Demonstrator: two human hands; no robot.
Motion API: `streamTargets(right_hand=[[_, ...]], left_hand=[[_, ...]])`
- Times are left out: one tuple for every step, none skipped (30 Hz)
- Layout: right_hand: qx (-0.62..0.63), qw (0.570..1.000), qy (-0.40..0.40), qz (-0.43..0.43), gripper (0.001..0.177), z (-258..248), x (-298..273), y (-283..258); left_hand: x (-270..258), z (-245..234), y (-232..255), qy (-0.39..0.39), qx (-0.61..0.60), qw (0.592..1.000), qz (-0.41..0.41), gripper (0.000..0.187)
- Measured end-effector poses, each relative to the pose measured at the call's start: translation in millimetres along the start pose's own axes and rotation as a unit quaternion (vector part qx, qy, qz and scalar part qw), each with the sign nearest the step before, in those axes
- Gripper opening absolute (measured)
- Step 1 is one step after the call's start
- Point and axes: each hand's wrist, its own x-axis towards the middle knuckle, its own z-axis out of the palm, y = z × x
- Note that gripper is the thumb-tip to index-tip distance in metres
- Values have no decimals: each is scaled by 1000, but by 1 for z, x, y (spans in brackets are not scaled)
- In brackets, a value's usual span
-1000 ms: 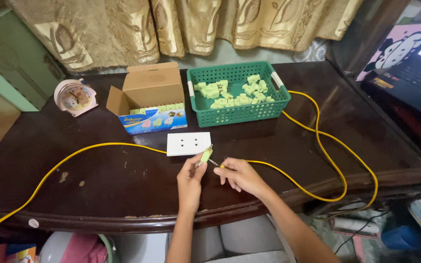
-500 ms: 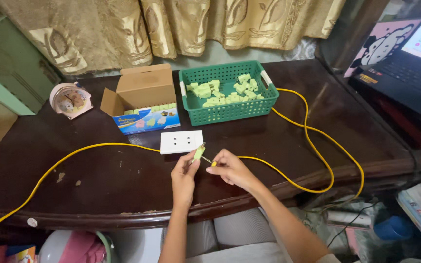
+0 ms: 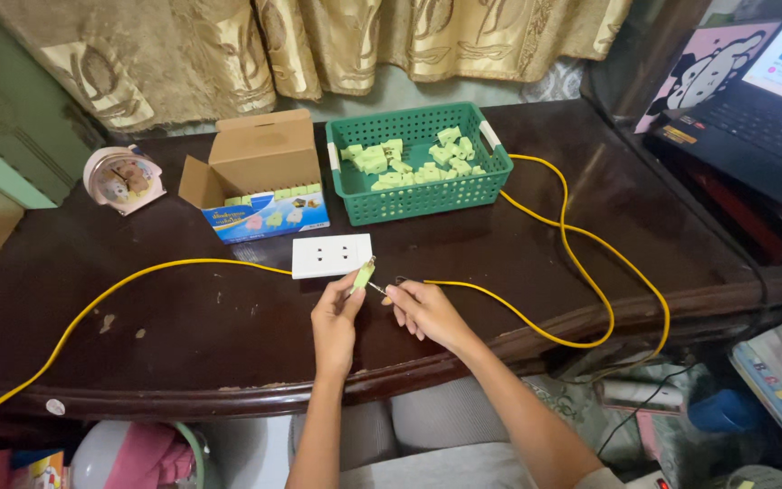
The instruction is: The person assembles a series of small green electrical plug housings by inserting wire components and using a screwdriver to tighten the internal screws on each unit.
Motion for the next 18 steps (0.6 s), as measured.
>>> streamTargets(right_hand=[[0, 1000, 0, 0, 40, 1, 0, -2], [0, 1000, 3, 7, 40, 1, -1, -4], [0, 1000, 4, 15, 41, 2, -2, -5], [-1, 1000, 4, 15, 41, 2, 1, 1], [9, 1000, 2, 23, 43, 1, 3, 6], [18, 999, 1, 31, 45, 1, 5, 12], [18, 999, 1, 32, 45, 1, 3, 6], [22, 999, 3, 34, 44, 1, 1, 0], [26, 999, 6, 36, 43, 1, -1, -5], [27, 999, 7, 37, 43, 0, -1, -3], [23, 999, 3, 23, 33, -1, 0, -1], [19, 1000, 0, 9, 40, -2, 1, 0], [19, 1000, -1, 10, 40, -2, 2, 4], [24, 1000, -5, 7, 35, -2, 4, 7], [28, 1000, -8, 4, 32, -4, 6, 10], [27, 1000, -8, 4, 32, -4, 4, 10], [28, 1000, -6, 2, 30, -4, 3, 9], [29, 1000, -5, 0, 29, -4, 2, 8]], left_hand=[[1, 0, -1, 0, 0, 1000, 0, 29], [2, 0, -2, 0, -5, 1000, -1, 29], [1, -1, -4, 1, -10, 1000, -2, 30], [4, -2, -8, 1, -10, 1000, -2, 30], [6, -3, -13, -2, -9, 1000, -2, 30], [8, -4, -17, -5, -9, 1000, -3, 30], [6, -3, -14, -5, -9, 1000, -4, 30], [3, -2, -10, -2, -11, 1000, -3, 30], [1, -1, -7, -1, -13, 1000, -3, 30], [1, -2, -8, -1, -12, 1000, -4, 30], [1, -2, -8, -1, -13, 1000, 1, 30], [1, -2, -9, 0, -15, 1000, 6, 29], [1, -2, -7, 1, -14, 1000, 6, 29], [0, -3, -4, -3, -10, 1000, 2, 29], [1, -1, -2, -7, -7, 1000, -2, 29], [1, -1, -4, -7, -7, 1000, -3, 29], [2, -1, -6, -8, -2, 1000, -3, 30], [3, -2, -7, -8, 4, 1000, -3, 30]])
